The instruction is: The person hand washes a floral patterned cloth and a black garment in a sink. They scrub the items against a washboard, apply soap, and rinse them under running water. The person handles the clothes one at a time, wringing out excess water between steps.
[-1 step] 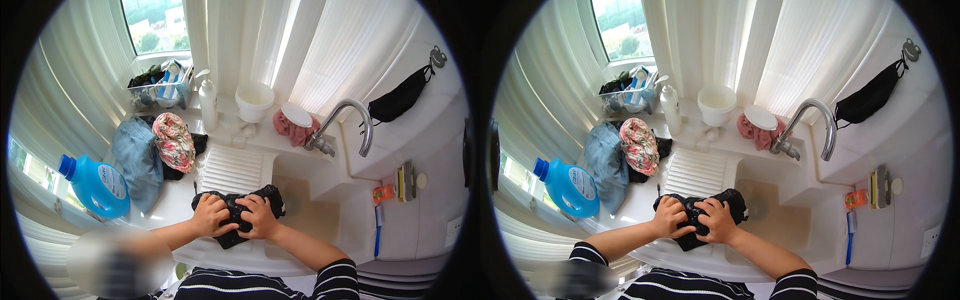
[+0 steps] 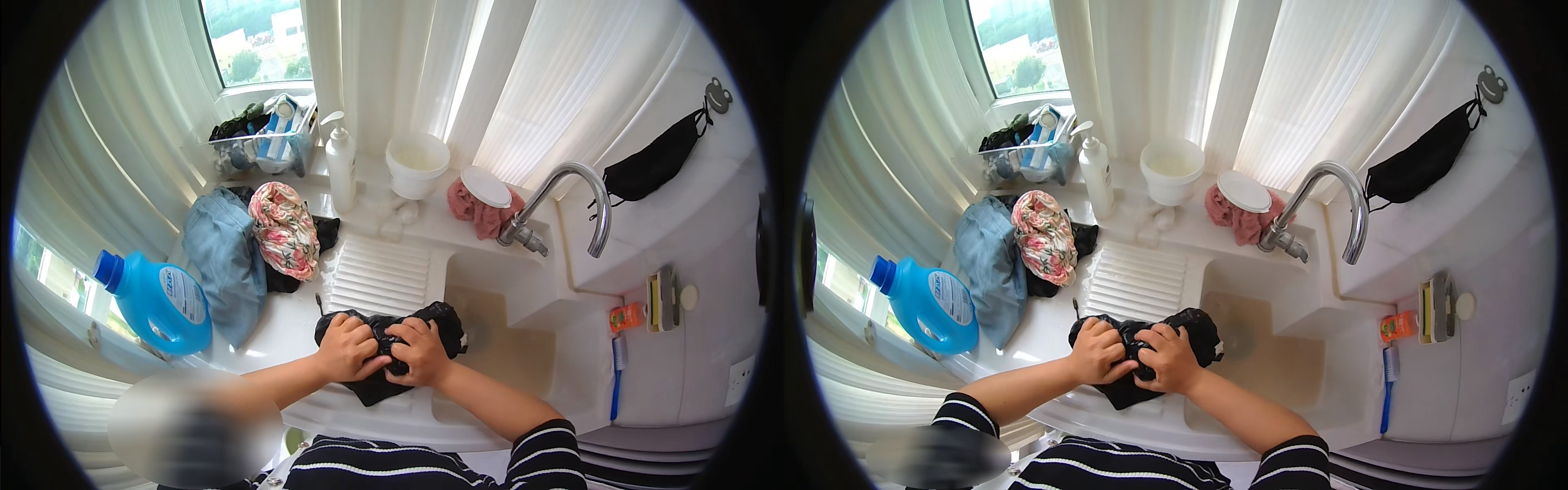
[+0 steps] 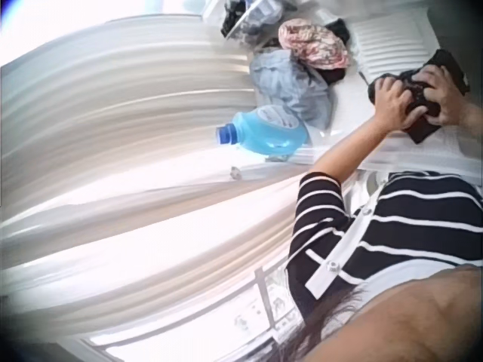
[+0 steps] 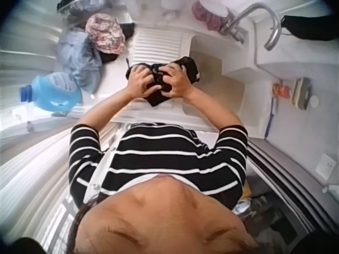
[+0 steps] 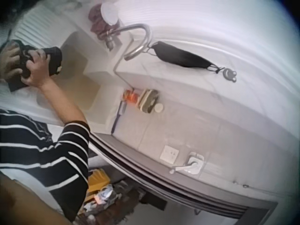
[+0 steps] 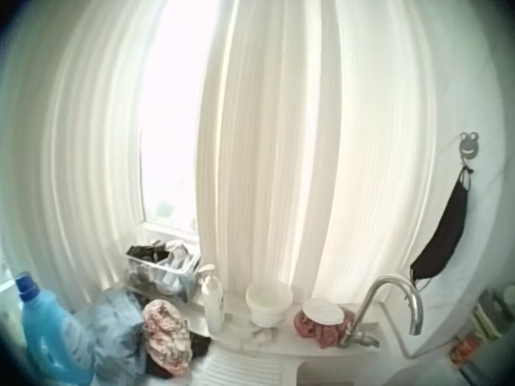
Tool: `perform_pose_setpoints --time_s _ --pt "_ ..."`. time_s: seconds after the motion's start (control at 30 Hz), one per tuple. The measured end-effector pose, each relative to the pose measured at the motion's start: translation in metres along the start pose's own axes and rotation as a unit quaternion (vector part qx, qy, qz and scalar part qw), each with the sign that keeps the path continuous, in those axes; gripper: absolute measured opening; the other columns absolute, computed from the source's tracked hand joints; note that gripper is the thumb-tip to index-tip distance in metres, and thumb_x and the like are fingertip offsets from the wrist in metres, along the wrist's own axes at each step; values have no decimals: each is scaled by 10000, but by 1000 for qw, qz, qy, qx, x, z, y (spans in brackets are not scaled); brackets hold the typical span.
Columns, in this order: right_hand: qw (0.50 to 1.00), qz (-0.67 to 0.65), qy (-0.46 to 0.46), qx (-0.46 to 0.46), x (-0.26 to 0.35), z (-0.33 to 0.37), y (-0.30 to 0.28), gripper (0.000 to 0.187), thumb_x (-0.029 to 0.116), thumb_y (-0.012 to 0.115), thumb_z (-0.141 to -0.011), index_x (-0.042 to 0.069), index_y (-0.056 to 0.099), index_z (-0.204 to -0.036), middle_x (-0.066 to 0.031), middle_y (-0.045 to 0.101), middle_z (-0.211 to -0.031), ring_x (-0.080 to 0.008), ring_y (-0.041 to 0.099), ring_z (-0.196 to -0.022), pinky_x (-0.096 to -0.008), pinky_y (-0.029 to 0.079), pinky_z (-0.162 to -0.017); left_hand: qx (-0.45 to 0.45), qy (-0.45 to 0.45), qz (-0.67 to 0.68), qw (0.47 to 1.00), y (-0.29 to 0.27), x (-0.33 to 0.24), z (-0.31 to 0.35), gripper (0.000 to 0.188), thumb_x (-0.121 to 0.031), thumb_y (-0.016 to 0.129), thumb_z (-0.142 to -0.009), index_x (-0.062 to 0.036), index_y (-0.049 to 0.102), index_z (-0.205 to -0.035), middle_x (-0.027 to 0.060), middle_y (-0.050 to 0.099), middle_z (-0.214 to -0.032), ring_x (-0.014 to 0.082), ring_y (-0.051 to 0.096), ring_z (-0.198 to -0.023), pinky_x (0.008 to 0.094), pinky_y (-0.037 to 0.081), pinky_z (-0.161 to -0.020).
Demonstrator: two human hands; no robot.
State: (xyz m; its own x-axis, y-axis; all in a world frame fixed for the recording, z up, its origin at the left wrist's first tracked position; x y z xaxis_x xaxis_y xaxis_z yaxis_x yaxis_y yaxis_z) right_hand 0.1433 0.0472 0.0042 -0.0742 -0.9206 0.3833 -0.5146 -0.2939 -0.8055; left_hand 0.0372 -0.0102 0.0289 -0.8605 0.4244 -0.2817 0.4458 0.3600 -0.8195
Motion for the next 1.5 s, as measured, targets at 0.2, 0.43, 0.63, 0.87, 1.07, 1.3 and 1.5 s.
perform_pose_setpoints --time_s 0.2,0.43,0.63,0.87,1.07,1.3,1.5 --pt "952 66 290 -79 -106 -74 6 568 367 753 -670 116 562 -1142 -160 480 -1323 -387 452 -1219 -554 423 -934 -122 -240 -69 961 18 120 -62 347 -395 663 -843 -55 640 -907 131 634 -917 360 585 -898 484 444 -769" --pt "983 29 180 14 -48 0 4 839 528 807 -568 209 521 -1290 -183 319 -1438 -426 252 -1352 -673 311 -982 5 -141 -20 990 11 30 -8 724 -575 786 -622 -142 648 -1186 171 522 -1211 419 459 -1143 542 368 -945" --pt "963 84 256 -27 -100 -53 10 584 435 797 -593 134 632 -1065 -91 604 -1041 -299 563 -1018 -461 483 -811 -23 -216 -27 976 34 104 -49 356 -368 729 -748 -49 654 -889 153 618 -912 365 582 -883 449 492 -756" --pt "987 26 106 -116 -25 -24 -26 512 414 802 -613 141 612 -1001 -83 497 -1292 -331 448 -1178 -528 444 -849 -89 -55 37 994 -19 39 -23 454 -492 781 -681 -94 643 -851 84 574 -982 332 524 -974 449 395 -846" --pt "992 6 127 -17 -45 -22 11 549 372 795 -553 112 590 -990 -70 582 -1026 -309 535 -1029 -448 475 -804 -10 -92 -28 995 20 39 -10 377 -434 731 -723 -82 626 -809 101 606 -936 320 543 -878 452 422 -757" --pt "938 109 296 -146 -88 -54 -36 702 432 795 -720 100 530 -1278 -191 397 -1412 -385 386 -1292 -505 403 -1014 37 -445 80 891 44 132 -40 423 -444 562 -910 -45 699 -886 202 683 -913 409 641 -815 480 504 -748" --pt "987 34 154 41 23 9 -27 854 506 806 -671 175 456 -1376 -196 394 -1429 -405 339 -1335 -572 295 -1069 -231 -584 633 453 48 86 40 472 -410 375 -1032 -18 598 -1169 158 651 -1139 330 648 -1008 478 510 -915"
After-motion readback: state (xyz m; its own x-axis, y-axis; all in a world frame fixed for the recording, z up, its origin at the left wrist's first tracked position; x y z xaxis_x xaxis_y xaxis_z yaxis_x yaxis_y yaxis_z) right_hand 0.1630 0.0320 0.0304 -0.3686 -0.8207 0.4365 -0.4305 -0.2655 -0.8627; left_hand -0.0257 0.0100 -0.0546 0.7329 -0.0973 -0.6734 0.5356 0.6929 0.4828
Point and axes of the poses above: each hand's wrist, its own z-axis away from the middle knuckle, its own y-axis out of the palm, x = y × z, the point moved 8 cm from there along -z, towards the middle knuckle
